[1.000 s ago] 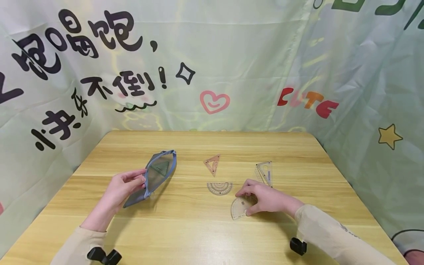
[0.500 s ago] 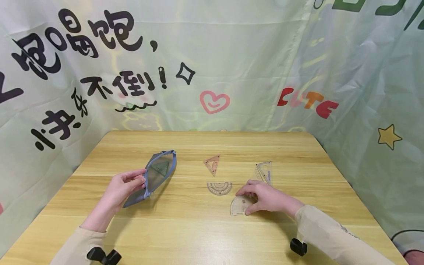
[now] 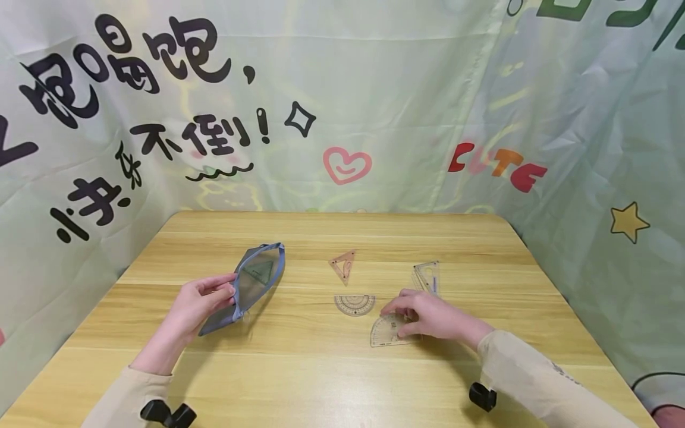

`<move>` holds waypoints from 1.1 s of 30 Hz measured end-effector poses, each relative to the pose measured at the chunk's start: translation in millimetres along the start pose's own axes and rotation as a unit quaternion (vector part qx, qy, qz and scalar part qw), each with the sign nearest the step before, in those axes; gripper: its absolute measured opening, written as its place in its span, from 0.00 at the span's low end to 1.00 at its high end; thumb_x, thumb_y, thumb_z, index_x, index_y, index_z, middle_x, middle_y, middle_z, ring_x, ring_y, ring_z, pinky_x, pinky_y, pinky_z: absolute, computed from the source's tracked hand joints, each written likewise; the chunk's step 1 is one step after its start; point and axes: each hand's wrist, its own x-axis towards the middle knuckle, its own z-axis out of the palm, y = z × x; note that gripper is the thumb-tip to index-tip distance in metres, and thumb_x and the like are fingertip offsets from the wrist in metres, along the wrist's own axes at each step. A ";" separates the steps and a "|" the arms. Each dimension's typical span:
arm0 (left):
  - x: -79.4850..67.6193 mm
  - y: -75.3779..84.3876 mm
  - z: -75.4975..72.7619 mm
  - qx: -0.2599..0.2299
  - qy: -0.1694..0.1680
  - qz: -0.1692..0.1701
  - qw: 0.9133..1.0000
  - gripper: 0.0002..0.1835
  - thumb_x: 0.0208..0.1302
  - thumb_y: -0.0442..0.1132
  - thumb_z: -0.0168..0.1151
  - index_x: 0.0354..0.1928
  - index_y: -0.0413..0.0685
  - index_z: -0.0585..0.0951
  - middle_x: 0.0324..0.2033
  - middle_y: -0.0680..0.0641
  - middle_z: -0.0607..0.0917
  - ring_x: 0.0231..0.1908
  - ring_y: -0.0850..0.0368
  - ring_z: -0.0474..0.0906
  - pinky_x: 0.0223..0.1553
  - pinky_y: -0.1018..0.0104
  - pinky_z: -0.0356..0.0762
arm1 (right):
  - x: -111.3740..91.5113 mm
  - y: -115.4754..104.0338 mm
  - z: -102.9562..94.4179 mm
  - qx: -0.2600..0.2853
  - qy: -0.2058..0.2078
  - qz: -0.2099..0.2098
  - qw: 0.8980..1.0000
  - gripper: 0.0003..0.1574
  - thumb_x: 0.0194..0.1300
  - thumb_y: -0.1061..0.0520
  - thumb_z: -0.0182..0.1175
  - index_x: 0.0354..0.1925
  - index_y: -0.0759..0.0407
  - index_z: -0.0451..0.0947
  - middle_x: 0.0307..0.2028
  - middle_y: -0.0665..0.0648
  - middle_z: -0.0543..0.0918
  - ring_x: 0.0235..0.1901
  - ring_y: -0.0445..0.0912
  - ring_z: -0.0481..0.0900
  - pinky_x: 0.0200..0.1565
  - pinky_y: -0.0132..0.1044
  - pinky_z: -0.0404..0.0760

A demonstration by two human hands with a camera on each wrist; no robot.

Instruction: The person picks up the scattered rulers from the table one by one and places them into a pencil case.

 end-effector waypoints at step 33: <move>1.7 -2.0 1.1 0.003 -0.001 0.001 1.000 0.25 0.67 0.28 0.59 0.65 0.28 0.71 0.30 0.59 0.82 0.31 0.71 0.81 0.39 0.79 0.85 | 12.4 -5.2 -33.0 0.131 -0.054 0.061 0.988 0.14 0.67 0.63 0.61 0.51 0.61 0.81 0.30 0.56 0.83 0.23 0.45 0.82 0.24 0.29 0.79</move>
